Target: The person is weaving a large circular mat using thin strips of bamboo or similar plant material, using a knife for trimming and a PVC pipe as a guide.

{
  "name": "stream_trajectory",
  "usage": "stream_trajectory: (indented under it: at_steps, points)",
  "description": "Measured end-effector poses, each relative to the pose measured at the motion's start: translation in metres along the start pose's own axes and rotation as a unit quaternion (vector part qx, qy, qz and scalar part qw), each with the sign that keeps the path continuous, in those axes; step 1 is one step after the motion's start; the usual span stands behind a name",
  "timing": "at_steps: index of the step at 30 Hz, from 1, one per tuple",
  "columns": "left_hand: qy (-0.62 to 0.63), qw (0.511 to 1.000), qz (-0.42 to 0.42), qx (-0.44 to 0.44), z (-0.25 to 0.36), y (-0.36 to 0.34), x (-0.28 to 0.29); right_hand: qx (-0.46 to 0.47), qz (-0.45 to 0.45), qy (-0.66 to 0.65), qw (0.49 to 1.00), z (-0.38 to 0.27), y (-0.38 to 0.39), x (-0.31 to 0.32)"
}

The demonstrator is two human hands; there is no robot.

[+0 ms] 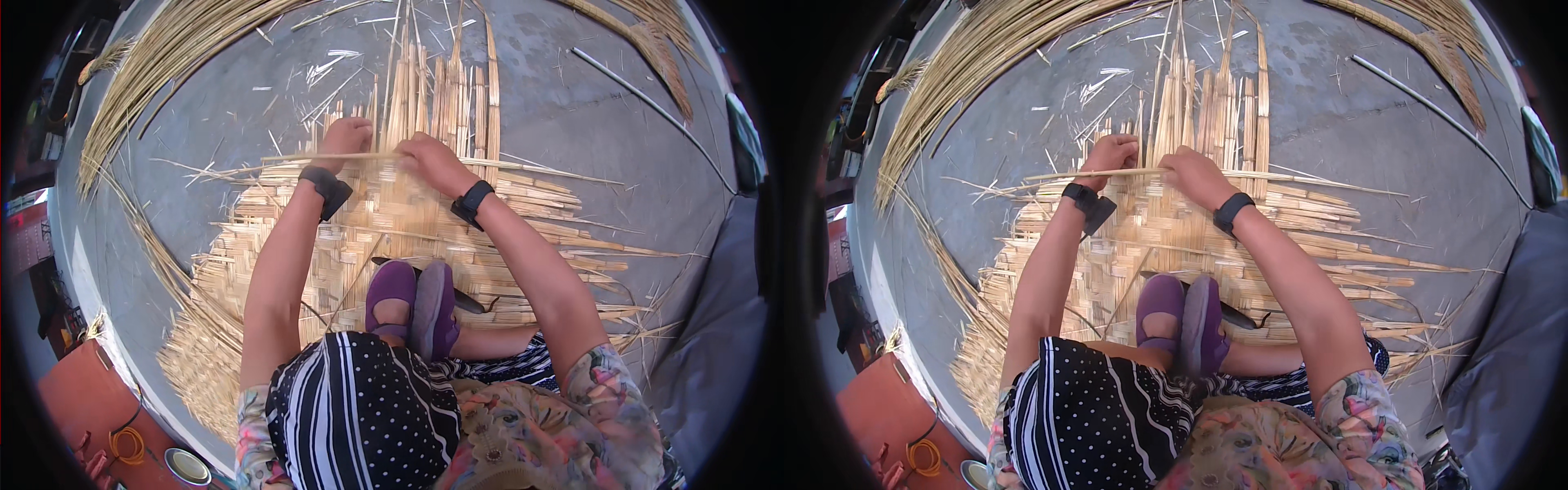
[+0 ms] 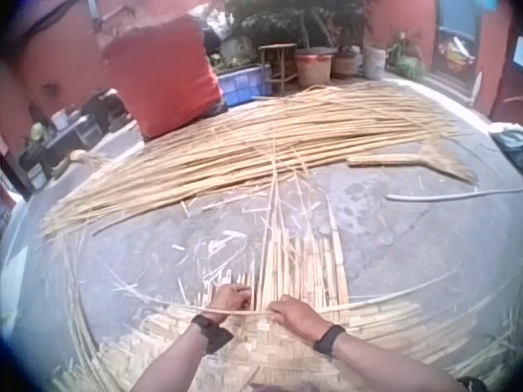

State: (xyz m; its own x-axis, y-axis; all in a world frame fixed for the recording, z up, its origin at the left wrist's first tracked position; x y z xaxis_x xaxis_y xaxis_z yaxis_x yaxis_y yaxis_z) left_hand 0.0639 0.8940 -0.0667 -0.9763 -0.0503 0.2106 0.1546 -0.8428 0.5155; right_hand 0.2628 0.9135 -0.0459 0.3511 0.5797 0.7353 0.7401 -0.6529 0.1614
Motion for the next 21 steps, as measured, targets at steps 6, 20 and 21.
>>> stream_trajectory:
  at_steps: [6,20,21]
  points:
    - [0.013,0.997,0.029,-0.068,0.023,-0.018,-0.023,0.065,0.039,-0.075,0.994,0.009,0.009,0.014]
    - [0.289,0.939,-0.184,0.001,0.022,-0.018,-0.027,-0.175,0.161,-0.100,0.966,0.023,-0.006,0.004]
    - [0.262,0.952,-0.158,0.003,0.023,-0.019,-0.025,-0.214,0.184,-0.155,0.947,0.025,-0.001,0.005]
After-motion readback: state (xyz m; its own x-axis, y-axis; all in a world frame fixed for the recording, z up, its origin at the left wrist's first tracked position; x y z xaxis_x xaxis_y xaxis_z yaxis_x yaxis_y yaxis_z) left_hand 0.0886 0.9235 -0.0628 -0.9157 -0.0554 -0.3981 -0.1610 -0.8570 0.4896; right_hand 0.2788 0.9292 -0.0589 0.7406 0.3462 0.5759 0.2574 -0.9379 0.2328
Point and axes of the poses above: each hand's wrist, its own y-axis away from the middle knuckle, its own x-axis out of the back of the hand, z = x × y, the point moved 5 cm from there along -y, towards the middle knuckle, and after that the axes turned 10 degrees about y, right-handed, at the moved point
